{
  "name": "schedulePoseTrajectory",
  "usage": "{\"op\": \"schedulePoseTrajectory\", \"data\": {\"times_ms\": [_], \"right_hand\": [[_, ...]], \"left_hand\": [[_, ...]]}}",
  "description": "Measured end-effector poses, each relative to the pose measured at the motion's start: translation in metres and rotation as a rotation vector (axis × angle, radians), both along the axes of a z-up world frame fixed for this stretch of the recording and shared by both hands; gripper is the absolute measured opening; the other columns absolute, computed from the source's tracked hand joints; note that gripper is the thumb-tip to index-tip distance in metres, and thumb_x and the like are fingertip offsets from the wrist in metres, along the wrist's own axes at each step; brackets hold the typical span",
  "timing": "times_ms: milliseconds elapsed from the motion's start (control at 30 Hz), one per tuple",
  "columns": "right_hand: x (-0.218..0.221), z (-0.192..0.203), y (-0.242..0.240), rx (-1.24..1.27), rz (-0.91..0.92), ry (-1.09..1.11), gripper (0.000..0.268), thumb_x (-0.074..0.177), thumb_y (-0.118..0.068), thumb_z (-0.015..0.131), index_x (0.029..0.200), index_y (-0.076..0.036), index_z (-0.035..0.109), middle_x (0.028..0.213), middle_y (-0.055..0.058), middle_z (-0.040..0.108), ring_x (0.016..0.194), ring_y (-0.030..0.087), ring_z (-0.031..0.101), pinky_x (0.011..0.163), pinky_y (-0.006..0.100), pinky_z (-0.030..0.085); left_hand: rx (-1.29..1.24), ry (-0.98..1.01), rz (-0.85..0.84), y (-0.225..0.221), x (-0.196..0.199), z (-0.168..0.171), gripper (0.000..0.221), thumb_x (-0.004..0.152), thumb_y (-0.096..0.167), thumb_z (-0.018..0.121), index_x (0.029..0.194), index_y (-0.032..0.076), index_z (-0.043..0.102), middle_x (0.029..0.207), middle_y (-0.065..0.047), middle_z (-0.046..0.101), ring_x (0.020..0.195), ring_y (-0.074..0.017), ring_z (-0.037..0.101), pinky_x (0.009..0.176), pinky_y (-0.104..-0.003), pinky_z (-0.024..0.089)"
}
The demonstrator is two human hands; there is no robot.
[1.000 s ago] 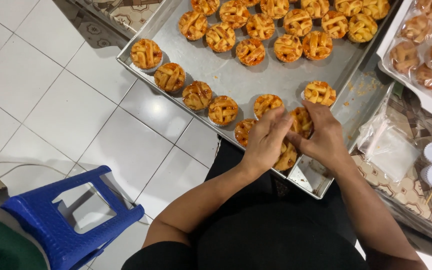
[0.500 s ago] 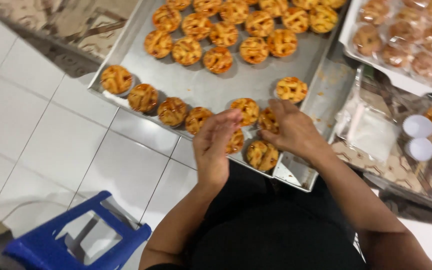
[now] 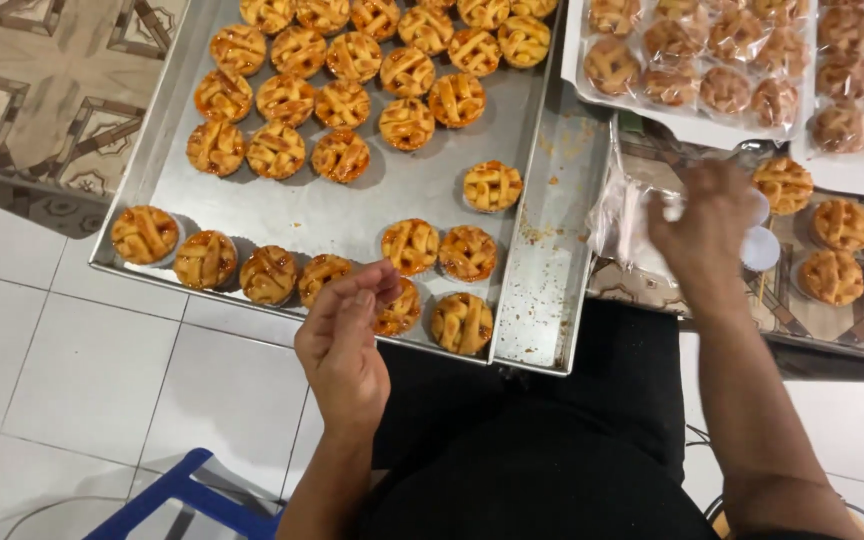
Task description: The person places mini pies into paper cupcake liners by hand and moves them onto a display tray.
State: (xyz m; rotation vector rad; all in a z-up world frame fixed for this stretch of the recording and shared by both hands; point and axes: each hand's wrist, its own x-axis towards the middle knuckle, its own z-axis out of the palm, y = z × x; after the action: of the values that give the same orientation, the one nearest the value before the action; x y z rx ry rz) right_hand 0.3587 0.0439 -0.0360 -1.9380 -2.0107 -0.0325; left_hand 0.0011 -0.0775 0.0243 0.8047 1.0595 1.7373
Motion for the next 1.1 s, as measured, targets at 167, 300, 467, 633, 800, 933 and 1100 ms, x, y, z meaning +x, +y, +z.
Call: {"op": "schedulePoseTrajectory", "data": {"times_ms": [167,300,467,633,800,933,1100], "right_hand": [[0.100,-0.071,0.005,0.002,-0.261,-0.216,0.053,0.085,-0.034,0.069,0.126,-0.001,0.064,0.128,0.020,0.045,0.121,0.039,0.035,0.097,0.060,0.027],[0.126,-0.112,0.010,0.275,-0.189,-0.360,0.020,0.089,-0.027,0.078,0.109,-0.024,0.083,0.132,0.008,0.053,0.127,0.032,0.037,0.098,0.051,0.028],[0.097,-0.061,0.005,0.157,-0.151,-0.095,0.010,0.092,-0.001,0.064,0.085,-0.002,0.070,0.137,0.011,0.055,0.134,0.034,0.038,0.107,0.055,0.025],[0.034,0.034,-0.039,0.015,-0.027,0.551,0.017,0.103,0.001,0.059,0.088,0.005,0.065,0.143,0.022,0.059,0.129,0.037,0.055,0.105,0.050,0.047],[-0.021,0.082,-0.078,-0.244,0.880,1.285,0.017,0.095,0.002,0.057,0.107,-0.001,0.069,0.148,0.024,0.055,0.148,0.034,0.048,0.128,0.048,0.042],[-0.046,0.078,-0.089,-0.269,0.883,1.357,0.017,0.098,-0.003,0.059,0.112,-0.002,0.069,0.141,0.030,0.059,0.147,0.041,0.050,0.125,0.053,0.043],[-0.066,0.033,-0.097,-0.079,0.358,1.474,0.040,0.095,-0.015,0.055,0.120,0.014,0.065,0.105,0.030,0.069,0.088,0.030,0.070,0.067,0.036,0.056]], "left_hand": [[0.002,-0.016,-0.040,0.000,0.014,0.002,0.018,0.101,0.009,0.058,0.110,-0.002,0.070,0.114,-0.021,0.074,0.108,-0.0322,0.073,0.096,-0.042,0.062],[0.021,-0.012,-0.106,0.003,0.028,0.006,0.016,0.101,0.007,0.058,0.109,-0.001,0.070,0.113,-0.019,0.074,0.106,-0.0295,0.073,0.095,-0.042,0.062],[0.058,0.005,-0.164,0.004,0.043,-0.001,0.017,0.101,0.003,0.057,0.113,0.000,0.069,0.114,-0.018,0.074,0.105,-0.0293,0.073,0.094,-0.040,0.062],[0.059,0.033,-0.329,0.002,0.066,-0.013,0.019,0.102,0.005,0.060,0.118,0.003,0.069,0.114,-0.013,0.073,0.107,-0.0237,0.071,0.095,-0.033,0.061],[-0.256,0.151,-0.739,0.004,0.096,-0.010,0.050,0.089,0.021,0.074,0.136,0.011,0.059,0.114,-0.011,0.072,0.111,-0.0202,0.069,0.086,-0.033,0.063],[-0.013,0.073,-0.746,-0.004,0.108,-0.021,0.022,0.092,0.014,0.076,0.110,0.003,0.068,0.120,-0.013,0.065,0.099,-0.0181,0.067,0.074,-0.023,0.064],[0.215,0.494,-0.183,0.002,0.113,-0.029,0.013,0.086,0.013,0.084,0.079,0.009,0.073,0.103,-0.013,0.071,0.093,-0.0286,0.074,0.083,-0.034,0.057]]}}
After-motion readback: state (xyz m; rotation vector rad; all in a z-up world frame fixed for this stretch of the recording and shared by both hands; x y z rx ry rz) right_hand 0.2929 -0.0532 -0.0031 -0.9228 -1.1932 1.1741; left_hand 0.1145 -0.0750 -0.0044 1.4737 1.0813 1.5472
